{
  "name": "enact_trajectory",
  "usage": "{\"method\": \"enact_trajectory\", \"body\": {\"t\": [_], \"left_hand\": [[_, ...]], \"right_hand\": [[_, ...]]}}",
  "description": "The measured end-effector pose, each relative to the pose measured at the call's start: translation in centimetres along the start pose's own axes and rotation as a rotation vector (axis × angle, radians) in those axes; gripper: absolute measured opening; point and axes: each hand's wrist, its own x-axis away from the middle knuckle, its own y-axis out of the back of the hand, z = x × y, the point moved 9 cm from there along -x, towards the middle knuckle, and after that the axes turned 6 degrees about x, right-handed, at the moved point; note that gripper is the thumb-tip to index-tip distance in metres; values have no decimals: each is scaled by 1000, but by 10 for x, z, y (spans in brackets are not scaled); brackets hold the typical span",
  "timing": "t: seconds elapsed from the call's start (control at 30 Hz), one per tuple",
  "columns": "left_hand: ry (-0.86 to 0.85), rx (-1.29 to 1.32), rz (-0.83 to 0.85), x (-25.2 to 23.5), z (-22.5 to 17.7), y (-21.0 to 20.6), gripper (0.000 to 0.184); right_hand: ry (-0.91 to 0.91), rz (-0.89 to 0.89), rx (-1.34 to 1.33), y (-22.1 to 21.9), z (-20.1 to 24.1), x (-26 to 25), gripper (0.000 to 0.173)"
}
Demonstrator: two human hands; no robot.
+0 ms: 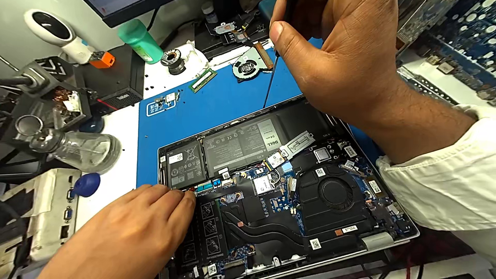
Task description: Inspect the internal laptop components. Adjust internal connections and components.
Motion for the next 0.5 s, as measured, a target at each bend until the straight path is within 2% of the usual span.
{"method": "enact_trajectory", "body": {"t": [0.2, 0.5], "left_hand": [[-51, -47, 41, -10, -7, 3, 26], [-52, -25, -9, -9, -2, 2, 24]], "right_hand": [[-16, 7, 7, 2, -1, -1, 13], [-17, -8, -9, 2, -3, -2, 11]]}}
